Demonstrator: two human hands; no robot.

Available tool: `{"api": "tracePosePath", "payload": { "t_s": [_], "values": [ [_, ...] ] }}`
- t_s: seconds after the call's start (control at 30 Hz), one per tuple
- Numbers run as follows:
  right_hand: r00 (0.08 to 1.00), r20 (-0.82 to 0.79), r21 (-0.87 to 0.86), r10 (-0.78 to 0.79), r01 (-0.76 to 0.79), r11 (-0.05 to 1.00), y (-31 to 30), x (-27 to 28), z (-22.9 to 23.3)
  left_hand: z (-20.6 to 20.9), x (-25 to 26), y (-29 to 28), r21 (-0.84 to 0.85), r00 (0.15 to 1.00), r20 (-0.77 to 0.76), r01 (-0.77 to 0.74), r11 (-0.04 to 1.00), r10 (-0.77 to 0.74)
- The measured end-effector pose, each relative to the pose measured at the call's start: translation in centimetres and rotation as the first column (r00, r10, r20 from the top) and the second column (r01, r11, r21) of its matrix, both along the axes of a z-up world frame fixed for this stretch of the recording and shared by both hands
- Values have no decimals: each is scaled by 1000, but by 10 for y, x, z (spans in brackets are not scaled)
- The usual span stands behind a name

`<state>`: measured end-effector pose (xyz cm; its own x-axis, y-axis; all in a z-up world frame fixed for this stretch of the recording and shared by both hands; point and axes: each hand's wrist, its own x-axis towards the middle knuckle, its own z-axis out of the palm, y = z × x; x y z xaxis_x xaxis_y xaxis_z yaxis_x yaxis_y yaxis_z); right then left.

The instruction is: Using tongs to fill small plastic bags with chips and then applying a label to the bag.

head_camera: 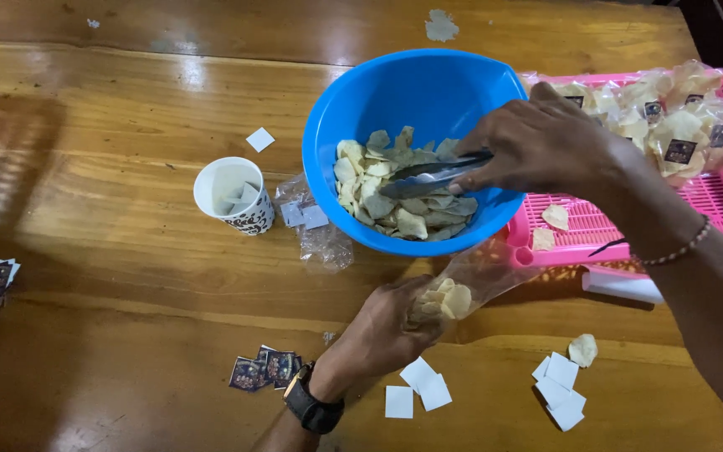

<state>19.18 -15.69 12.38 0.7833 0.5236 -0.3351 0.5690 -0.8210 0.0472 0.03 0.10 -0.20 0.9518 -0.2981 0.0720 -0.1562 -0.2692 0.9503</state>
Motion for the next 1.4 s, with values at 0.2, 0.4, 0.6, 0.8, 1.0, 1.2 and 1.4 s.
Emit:
{"api": "tracePosePath", "payload": {
  "t_s": [0.2, 0.4, 0.6, 0.8, 1.0, 1.2, 1.4],
  "values": [
    [999, -26, 32, 28, -27, 999, -11, 15, -7, 1, 1, 1, 26, 999, -32, 18, 999, -17],
    [998, -56, 19, 16, -15, 1000, 2, 17, -3, 8, 1, 1, 18, 993, -114, 23, 1000, -20],
    [980, -180, 75, 81, -69, 995, 4, 35, 7, -2, 1, 2, 11, 1000, 21, 8, 1000, -8],
    [932, -342, 14, -124, 137, 991, 22, 30, 22, 2, 2, 3, 2, 1000, -21, -2, 1000, 2],
    [895, -413, -5, -167, 181, 983, 26, 24, 34, 1, 2, 4, 1, 999, -40, -14, 1000, 14],
    [885, -448, 76, -126, 178, 981, 13, 32, 22, -2, 2, 4, -16, 999, -34, -12, 1000, 12],
    [878, -472, 90, -75, 133, 987, 5, 36, 17, -1, 2, 3, 0, 999, -23, -23, 1000, 23]
  ]
}}
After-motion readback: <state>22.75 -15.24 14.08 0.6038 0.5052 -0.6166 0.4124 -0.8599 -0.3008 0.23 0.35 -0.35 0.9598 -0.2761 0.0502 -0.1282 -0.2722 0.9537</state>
